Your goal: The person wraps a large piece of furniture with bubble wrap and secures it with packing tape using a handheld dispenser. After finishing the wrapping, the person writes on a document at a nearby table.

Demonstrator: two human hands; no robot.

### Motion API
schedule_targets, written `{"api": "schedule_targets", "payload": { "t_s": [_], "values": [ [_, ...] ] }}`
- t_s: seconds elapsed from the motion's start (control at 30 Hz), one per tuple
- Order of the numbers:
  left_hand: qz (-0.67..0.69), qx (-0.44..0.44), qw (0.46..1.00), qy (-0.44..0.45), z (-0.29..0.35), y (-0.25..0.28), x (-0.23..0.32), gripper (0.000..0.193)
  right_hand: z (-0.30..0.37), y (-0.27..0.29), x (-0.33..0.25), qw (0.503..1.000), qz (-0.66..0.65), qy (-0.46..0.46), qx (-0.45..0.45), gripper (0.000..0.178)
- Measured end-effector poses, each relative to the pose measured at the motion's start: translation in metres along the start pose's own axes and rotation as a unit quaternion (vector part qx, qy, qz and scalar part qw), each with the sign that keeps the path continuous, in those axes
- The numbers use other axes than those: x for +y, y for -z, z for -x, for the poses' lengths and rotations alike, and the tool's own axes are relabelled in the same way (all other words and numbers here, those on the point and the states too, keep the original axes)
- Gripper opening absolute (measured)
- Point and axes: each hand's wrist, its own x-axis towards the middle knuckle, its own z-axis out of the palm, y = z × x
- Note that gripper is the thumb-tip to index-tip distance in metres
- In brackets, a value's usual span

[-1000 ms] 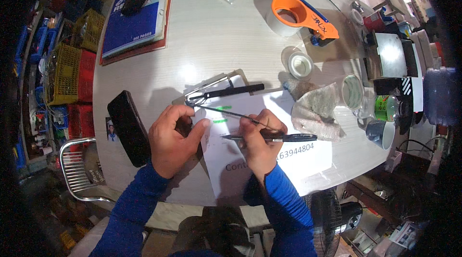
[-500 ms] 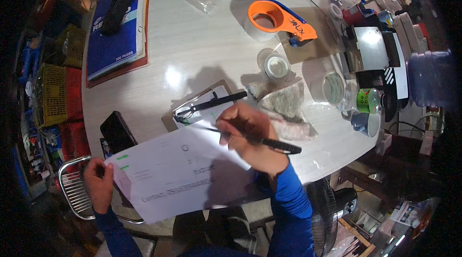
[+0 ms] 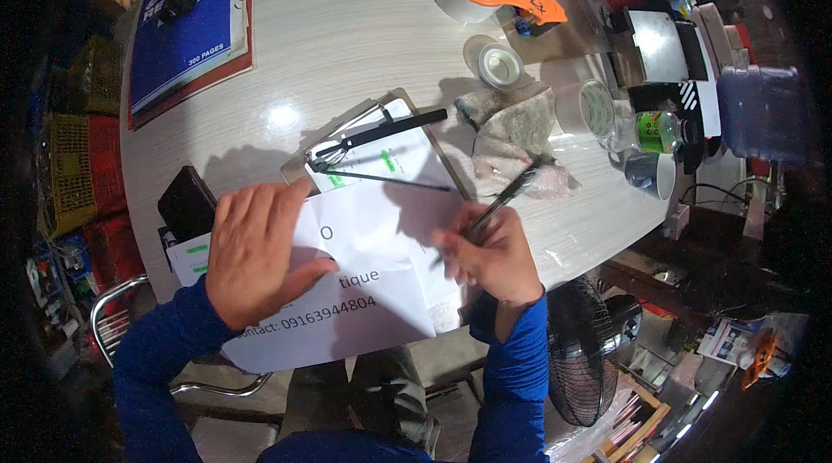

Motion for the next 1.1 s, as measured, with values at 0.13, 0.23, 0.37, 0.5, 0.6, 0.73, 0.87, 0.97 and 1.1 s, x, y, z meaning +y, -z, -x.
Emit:
{"api": "schedule_targets", "payload": {
  "t_s": [0.13,0.23,0.37,0.5,0.6,0.73,0.87,0.97,1.1],
  "values": [
    [0.119,-0.032,0.992,-0.008,-0.006,0.004,-0.001,0.036,0.006,0.009,0.010,0.980,-0.118,0.030,-0.154,0.027],
    [0.265,0.017,0.963,-0.033,-0.025,-0.007,0.014,0.018,0.009,0.010,0.009,0.950,-0.248,0.150,-0.114,0.027],
    [0.150,0.126,0.977,-0.086,-0.075,-0.020,0.019,0.021,0.008,0.003,-0.006,0.965,-0.138,0.223,-0.016,0.024],
    [0.050,0.219,0.969,-0.098,-0.089,-0.026,0.017,0.024,-0.017,-0.019,-0.001,0.963,0.038,0.266,0.020,0.023],
    [0.002,0.201,0.967,-0.155,-0.073,-0.028,0.020,0.035,-0.039,-0.023,0.015,0.946,0.060,0.316,0.032,0.028],
    [0.080,0.101,0.974,-0.185,-0.060,-0.033,0.015,0.044,-0.044,-0.011,0.025,0.919,0.175,0.351,0.033,0.038],
    [0.104,0.063,0.979,-0.165,-0.064,-0.034,0.004,0.059,-0.037,-0.009,0.023,0.874,0.238,0.424,0.017,0.037],
    [0.094,0.053,0.980,-0.166,-0.065,-0.033,0.002,0.066,-0.035,-0.018,0.020,0.872,0.239,0.426,0.029,0.036],
    [0.097,0.059,0.980,-0.163,-0.063,-0.036,0.002,0.068,-0.036,-0.024,0.024,0.861,0.261,0.435,0.032,0.036]
  ]
}}
